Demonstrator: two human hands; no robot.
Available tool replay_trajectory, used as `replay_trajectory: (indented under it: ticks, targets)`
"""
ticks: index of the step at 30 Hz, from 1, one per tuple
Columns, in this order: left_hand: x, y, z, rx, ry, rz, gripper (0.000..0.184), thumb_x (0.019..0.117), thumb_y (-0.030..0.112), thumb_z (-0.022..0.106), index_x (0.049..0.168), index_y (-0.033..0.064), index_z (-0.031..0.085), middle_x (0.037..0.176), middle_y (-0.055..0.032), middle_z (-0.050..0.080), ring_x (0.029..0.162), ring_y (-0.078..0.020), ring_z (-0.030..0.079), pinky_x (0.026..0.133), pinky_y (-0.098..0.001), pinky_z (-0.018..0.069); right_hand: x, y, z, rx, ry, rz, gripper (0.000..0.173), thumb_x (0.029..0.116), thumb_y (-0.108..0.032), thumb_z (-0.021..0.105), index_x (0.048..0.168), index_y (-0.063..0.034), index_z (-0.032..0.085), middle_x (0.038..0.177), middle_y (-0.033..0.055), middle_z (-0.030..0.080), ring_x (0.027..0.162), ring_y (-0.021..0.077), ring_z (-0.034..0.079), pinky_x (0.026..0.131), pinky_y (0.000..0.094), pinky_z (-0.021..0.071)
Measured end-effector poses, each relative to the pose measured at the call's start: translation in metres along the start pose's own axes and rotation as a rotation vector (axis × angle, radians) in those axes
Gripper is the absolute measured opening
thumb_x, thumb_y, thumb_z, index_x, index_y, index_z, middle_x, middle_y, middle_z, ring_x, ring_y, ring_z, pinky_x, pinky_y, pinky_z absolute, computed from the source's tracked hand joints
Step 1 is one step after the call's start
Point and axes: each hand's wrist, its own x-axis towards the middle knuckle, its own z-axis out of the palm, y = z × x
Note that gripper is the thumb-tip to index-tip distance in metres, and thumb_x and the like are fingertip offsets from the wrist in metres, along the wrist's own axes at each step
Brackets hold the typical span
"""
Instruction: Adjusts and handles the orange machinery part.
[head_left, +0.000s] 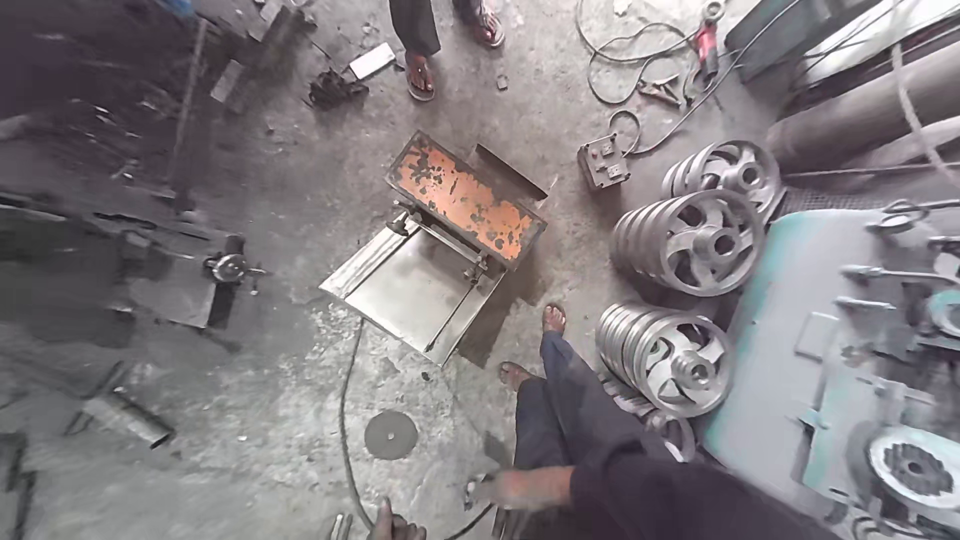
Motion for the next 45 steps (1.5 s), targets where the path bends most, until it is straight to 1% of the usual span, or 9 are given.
replay_trajectory:
  ticks: [4,8,12,16,20,26,31,37,45]
  targets:
    - [-0.037,-0.01,0.058,-0.273,-0.117,0.01,0.056,0.11,0.05,0.036,0.063,0.0219,0.048,0.044,0.0088,0.037,0.036,-0.0072,0.039,0.04,-0.0273,0.0415,0.002,0.024,0.008,0.414,0.096,-0.006,0.059,0.1066,-0.049,0.049,0.143,-0.0036,0.048,0.117,0.0193,0.067,0.099,0.0284,0.069,0.083,0.0471,0.0592]
    - [-0.053,-0.064,0.097,-0.505,-0.185,-0.058,0.055,0.1111,0.047,0.034,0.065,0.0209,0.049,0.045,0.0086,0.039,0.037,-0.007,0.042,0.045,-0.0276,0.0465,-0.023,0.004,-0.076,0.424,0.764,-0.06,0.058,0.0973,-0.005,0.06,0.15,-0.0025,0.035,0.119,0.0233,0.064,0.098,0.0319,0.068,0.083,0.051,0.0585]
    - [-0.048,-0.101,0.135,-0.244,-0.314,-0.301,0.035,0.1109,0.033,0.041,0.101,0.0045,0.058,0.08,-0.0108,0.069,0.073,-0.025,0.071,0.072,-0.0446,0.0627,-0.082,-0.02,-0.22,0.257,1.194,-0.052,0.079,0.0987,-0.015,0.062,0.162,-0.0059,0.016,0.142,0.0312,0.053,0.129,0.0429,0.058,0.106,0.0586,0.0485]
    - [-0.026,-0.128,0.221,0.248,-0.372,-0.553,0.036,0.1084,0.027,0.048,0.123,-0.0039,0.057,0.1,-0.0217,0.072,0.084,-0.0329,0.073,0.072,-0.0493,0.0618,-0.151,-0.063,-0.316,0.008,1.359,-0.074,0.07,0.1052,-0.027,0.055,0.164,-0.0129,0.019,0.128,0.0275,0.065,0.117,0.0425,0.066,0.101,0.0571,0.0523]
    - [-0.01,-0.092,0.331,1.152,-0.619,-0.007,0.033,0.1055,0.026,0.058,0.118,-0.003,0.067,0.099,-0.0176,0.072,0.088,-0.0276,0.072,0.085,-0.0471,0.0592,-0.169,-0.1,-0.433,0.132,1.346,-0.25,0.073,0.1034,-0.019,0.058,0.164,-0.0162,0.018,0.14,0.0227,0.061,0.122,0.0375,0.065,0.104,0.0539,0.0511]
    - [-0.049,0.056,0.535,1.354,-0.505,1.277,0.028,0.0987,0.021,0.059,0.114,0.0026,0.074,0.109,-0.0159,0.074,0.103,-0.033,0.071,0.092,-0.0518,0.0571,-0.116,-0.141,-0.543,0.302,0.775,-0.365,0.048,0.1057,-0.007,0.039,0.153,-0.0147,0.044,0.113,0.0179,0.068,0.08,0.0237,0.068,0.075,0.0432,0.0578]
    - [0.031,0.169,0.628,1.654,-0.234,1.434,0.039,0.1034,0.033,0.056,0.127,0.0053,0.07,0.139,-0.0196,0.061,0.13,-0.0398,0.057,0.108,-0.0585,0.0454,-0.056,-0.135,-0.499,0.624,0.72,-0.362,0.034,0.1091,-0.018,0.049,0.137,-0.0053,0.063,0.128,0.016,0.067,0.105,0.0214,0.067,0.091,0.0394,0.054]
    - [0.09,0.275,0.593,1.23,0.266,1.179,0.07,0.1027,0.043,0.057,0.15,-0.0066,0.042,0.153,-0.0305,0.043,0.145,-0.0374,0.041,0.122,-0.0468,0.0324,-0.024,-0.178,-0.492,0.899,0.701,-0.388,0.07,0.1086,-0.053,0.04,0.16,-0.0055,0.035,0.164,0.019,0.037,0.151,0.0281,0.037,0.124,0.0509,0.0318]
    - [0.081,0.176,0.498,0.873,0.288,1.088,0.075,0.1047,0.034,0.053,0.155,-0.0121,0.024,0.16,-0.0332,0.029,0.151,-0.0314,0.033,0.124,-0.0361,0.0303,0.025,-0.224,-0.552,1.046,0.726,-0.394,0.067,0.1028,-0.064,0.045,0.136,-0.0072,0.058,0.115,0.0188,0.067,0.1,0.0287,0.067,0.081,0.0483,0.0581]
